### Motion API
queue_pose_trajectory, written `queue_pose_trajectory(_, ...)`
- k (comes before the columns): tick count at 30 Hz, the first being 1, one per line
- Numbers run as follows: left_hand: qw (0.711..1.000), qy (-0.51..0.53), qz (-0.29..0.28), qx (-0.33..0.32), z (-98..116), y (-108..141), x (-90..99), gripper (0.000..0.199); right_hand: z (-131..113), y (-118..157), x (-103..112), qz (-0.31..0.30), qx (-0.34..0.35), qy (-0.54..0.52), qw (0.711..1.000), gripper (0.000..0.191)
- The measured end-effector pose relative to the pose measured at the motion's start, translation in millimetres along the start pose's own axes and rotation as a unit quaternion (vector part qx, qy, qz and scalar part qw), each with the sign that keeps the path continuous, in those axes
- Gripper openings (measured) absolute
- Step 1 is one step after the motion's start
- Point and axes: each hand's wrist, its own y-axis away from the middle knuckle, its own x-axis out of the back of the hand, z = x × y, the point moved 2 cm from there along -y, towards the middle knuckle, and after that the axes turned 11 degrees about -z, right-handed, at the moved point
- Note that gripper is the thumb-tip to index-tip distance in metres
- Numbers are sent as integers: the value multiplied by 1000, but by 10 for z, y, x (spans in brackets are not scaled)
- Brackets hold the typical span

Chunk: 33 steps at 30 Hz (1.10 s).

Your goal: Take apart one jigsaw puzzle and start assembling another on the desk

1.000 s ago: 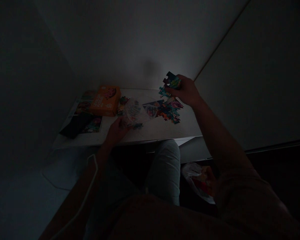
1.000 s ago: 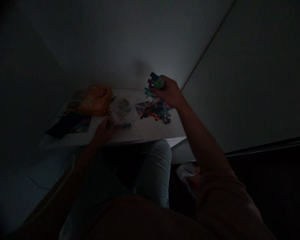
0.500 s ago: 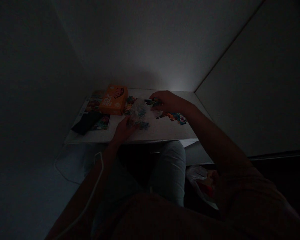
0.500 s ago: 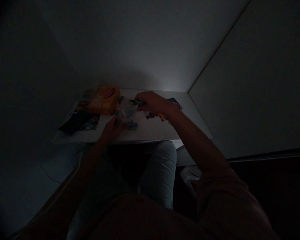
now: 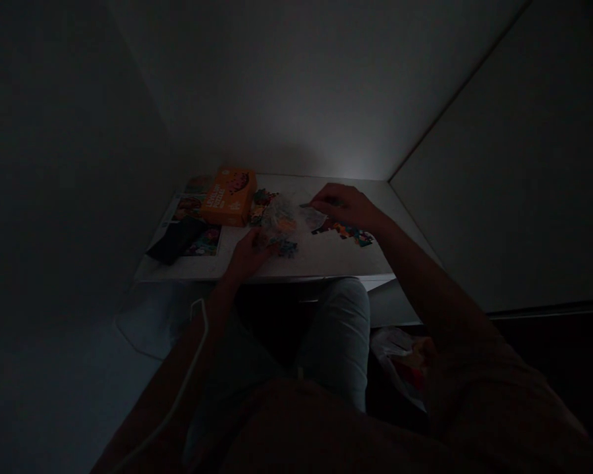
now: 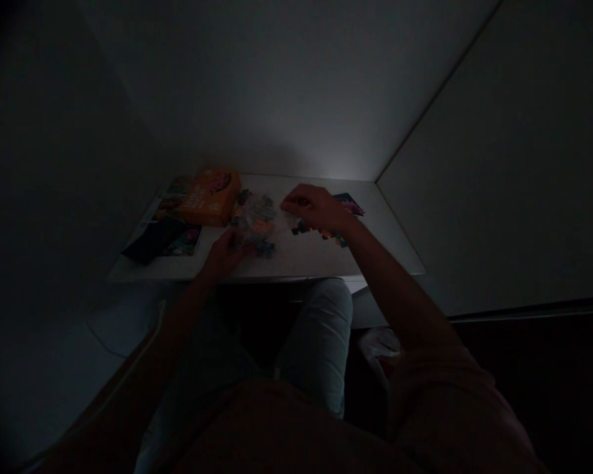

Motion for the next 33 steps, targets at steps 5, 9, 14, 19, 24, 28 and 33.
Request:
queue_pose_trajectory(5,1000,-12,0,3,0,-2,-13,53,-46,149,-274,-71,27,143,987,52)
queue_pose_trajectory(9,1000,3,9,-12,7,4,-19,53,-213,-8,-204,-61,-4,236,970,28)
queue_pose_trajectory(14,999,8,51,-5,-8,25,-8,36,-544,-195,70,-14,32,279,960,32)
queue_pose_trajectory(19,999,20,20,-22,-28,18,-36,51,-626,-267,183,23,13,259,965,38)
queue_pose_trajectory(24,999,41,0,-13,-48,-17,-38,39,-624,-271,129,-9,26,230,973,38)
queue_pose_trajectory(28,999,51,18,8,-53,-38,-21,35,-660,-279,-47,-36,47,219,974,41)
queue_pose_trajectory(33,997,70,34,0,-67,-31,23,18,-593,-265,-132,-44,43,218,974,44)
